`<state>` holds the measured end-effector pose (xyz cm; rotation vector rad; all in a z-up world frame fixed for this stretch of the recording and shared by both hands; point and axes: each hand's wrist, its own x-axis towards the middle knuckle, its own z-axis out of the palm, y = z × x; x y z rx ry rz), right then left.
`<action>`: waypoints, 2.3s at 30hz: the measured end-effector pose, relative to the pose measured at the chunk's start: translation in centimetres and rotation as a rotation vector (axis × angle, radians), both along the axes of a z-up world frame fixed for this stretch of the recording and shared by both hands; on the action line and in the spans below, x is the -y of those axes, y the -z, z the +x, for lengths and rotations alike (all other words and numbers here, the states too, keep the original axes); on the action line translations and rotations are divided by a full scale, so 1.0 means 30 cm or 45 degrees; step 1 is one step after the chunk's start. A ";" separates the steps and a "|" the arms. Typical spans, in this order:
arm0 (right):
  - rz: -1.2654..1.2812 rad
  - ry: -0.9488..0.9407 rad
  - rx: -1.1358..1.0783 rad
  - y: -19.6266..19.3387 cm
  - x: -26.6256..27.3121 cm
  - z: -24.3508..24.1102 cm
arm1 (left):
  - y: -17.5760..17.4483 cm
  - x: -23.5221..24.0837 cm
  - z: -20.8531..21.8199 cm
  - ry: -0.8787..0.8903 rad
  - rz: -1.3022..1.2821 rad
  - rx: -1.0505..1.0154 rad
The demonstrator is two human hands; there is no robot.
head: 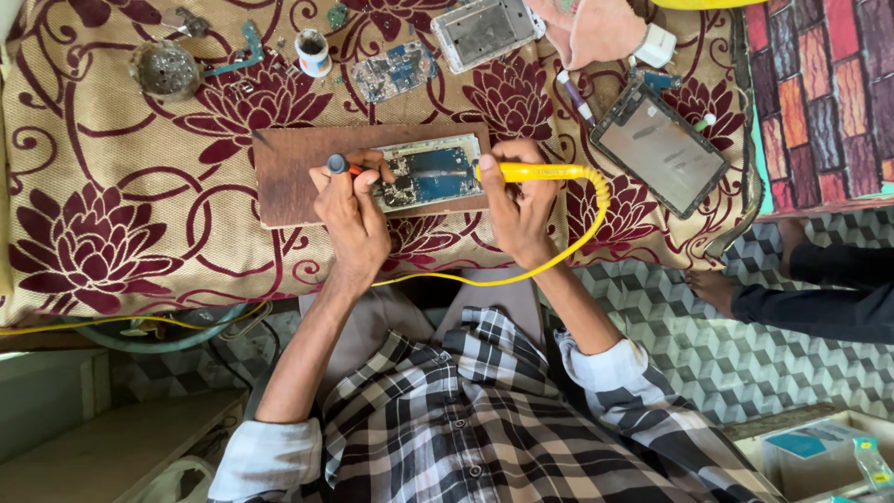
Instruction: The person uses a soldering iron and a screwdriver to work on a small circuit board placed on a wooden block. They repeatedly apply heat to specific points on the board while manipulating components with the screwdriver.
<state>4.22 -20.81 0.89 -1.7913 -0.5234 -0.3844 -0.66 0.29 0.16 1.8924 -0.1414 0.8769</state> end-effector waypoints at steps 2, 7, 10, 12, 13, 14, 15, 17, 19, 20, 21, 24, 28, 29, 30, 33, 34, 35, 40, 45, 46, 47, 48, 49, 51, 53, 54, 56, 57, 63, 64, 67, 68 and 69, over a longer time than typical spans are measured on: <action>-0.046 0.030 0.071 -0.028 -0.026 -0.003 | -0.004 0.000 -0.005 -0.016 0.002 -0.026; -0.089 0.095 0.156 -0.101 -0.113 -0.035 | -0.012 0.002 0.003 -0.019 0.015 -0.015; -0.266 0.177 0.299 -0.146 -0.143 -0.074 | -0.012 -0.001 0.001 -0.022 0.020 -0.028; -0.329 0.210 0.349 -0.167 -0.152 -0.074 | -0.011 0.002 0.002 -0.012 0.006 -0.042; -0.281 0.227 0.262 -0.172 -0.156 -0.071 | -0.010 0.001 0.002 -0.016 0.013 -0.024; -0.232 0.243 0.175 -0.176 -0.158 -0.065 | -0.010 0.001 0.002 -0.019 0.020 -0.006; -0.183 0.260 0.089 -0.177 -0.158 -0.059 | -0.010 0.002 0.004 -0.020 0.027 0.013; -0.192 0.289 0.091 -0.178 -0.156 -0.047 | -0.014 0.005 0.003 -0.023 0.010 -0.014; -0.211 0.302 0.114 -0.176 -0.152 -0.042 | -0.021 0.006 0.007 -0.020 0.002 -0.025; -0.225 0.299 0.134 -0.174 -0.152 -0.045 | -0.022 0.005 0.008 -0.016 0.003 -0.024; -0.241 0.295 0.148 -0.170 -0.152 -0.053 | -0.022 0.004 0.002 -0.012 0.004 -0.030; -0.134 0.118 0.408 -0.170 -0.154 -0.055 | -0.024 0.002 0.001 0.014 0.011 -0.018; -0.091 0.018 -0.101 -0.200 -0.136 -0.060 | -0.028 0.001 0.007 0.009 0.014 -0.004; -0.124 0.002 -0.153 -0.209 -0.124 -0.065 | -0.026 0.002 0.005 0.008 0.018 0.004; -0.157 -0.014 -0.205 -0.215 -0.116 -0.071 | -0.025 0.002 0.001 0.008 0.021 0.012; -0.215 -0.057 -0.198 -0.224 -0.095 -0.074 | -0.024 0.000 -0.001 0.016 0.004 -0.040; -0.202 -0.067 -0.155 -0.220 -0.088 -0.077 | -0.021 0.003 -0.002 0.019 0.002 -0.047; -0.186 -0.081 -0.106 -0.214 -0.085 -0.073 | -0.019 0.002 0.001 0.020 0.003 -0.049; -0.105 0.075 -0.005 -0.165 -0.111 -0.081 | -0.019 0.005 0.010 0.010 0.007 -0.002; -0.338 0.143 0.191 -0.168 -0.117 -0.135 | -0.018 -0.001 0.005 0.002 -0.015 -0.021; -0.409 0.156 0.252 -0.173 -0.117 -0.129 | -0.017 -0.001 0.008 -0.002 -0.015 -0.013; -0.483 0.169 0.310 -0.179 -0.112 -0.121 | -0.015 0.000 0.008 -0.005 -0.017 -0.009; -0.556 0.182 0.368 -0.183 -0.110 -0.110 | -0.011 0.001 0.008 -0.008 -0.019 -0.004; -0.443 0.206 0.274 -0.183 -0.113 -0.090 | -0.005 0.001 0.006 -0.014 -0.026 0.012; -0.220 0.256 0.083 -0.180 -0.123 -0.053 | 0.005 0.002 0.007 -0.023 -0.040 0.044; -0.171 0.221 0.091 -0.177 -0.128 -0.062 | 0.009 0.004 0.006 -0.052 -0.061 0.001; -0.146 0.207 0.097 -0.179 -0.130 -0.070 | 0.007 0.006 0.007 -0.063 -0.071 -0.019; -0.213 0.227 0.057 -0.190 -0.128 -0.111 | -0.001 0.007 0.013 -0.058 -0.037 0.032; -0.246 0.232 0.033 -0.197 -0.131 -0.129 | -0.005 0.003 0.009 -0.060 -0.019 0.054; -0.263 0.385 0.070 -0.217 -0.159 -0.149 | -0.023 -0.003 -0.002 -0.062 0.028 0.018; -0.269 0.370 0.070 -0.224 -0.157 -0.139 | -0.028 -0.001 0.005 -0.061 0.029 0.008; -0.318 0.333 0.092 -0.233 -0.150 -0.127 | -0.030 -0.005 0.001 -0.076 0.028 -0.025; -0.355 0.340 0.128 -0.233 -0.146 -0.124 | -0.027 -0.006 0.004 -0.078 0.022 -0.020; -0.394 0.346 0.161 -0.231 -0.141 -0.126 | -0.023 -0.006 0.003 -0.079 0.015 -0.019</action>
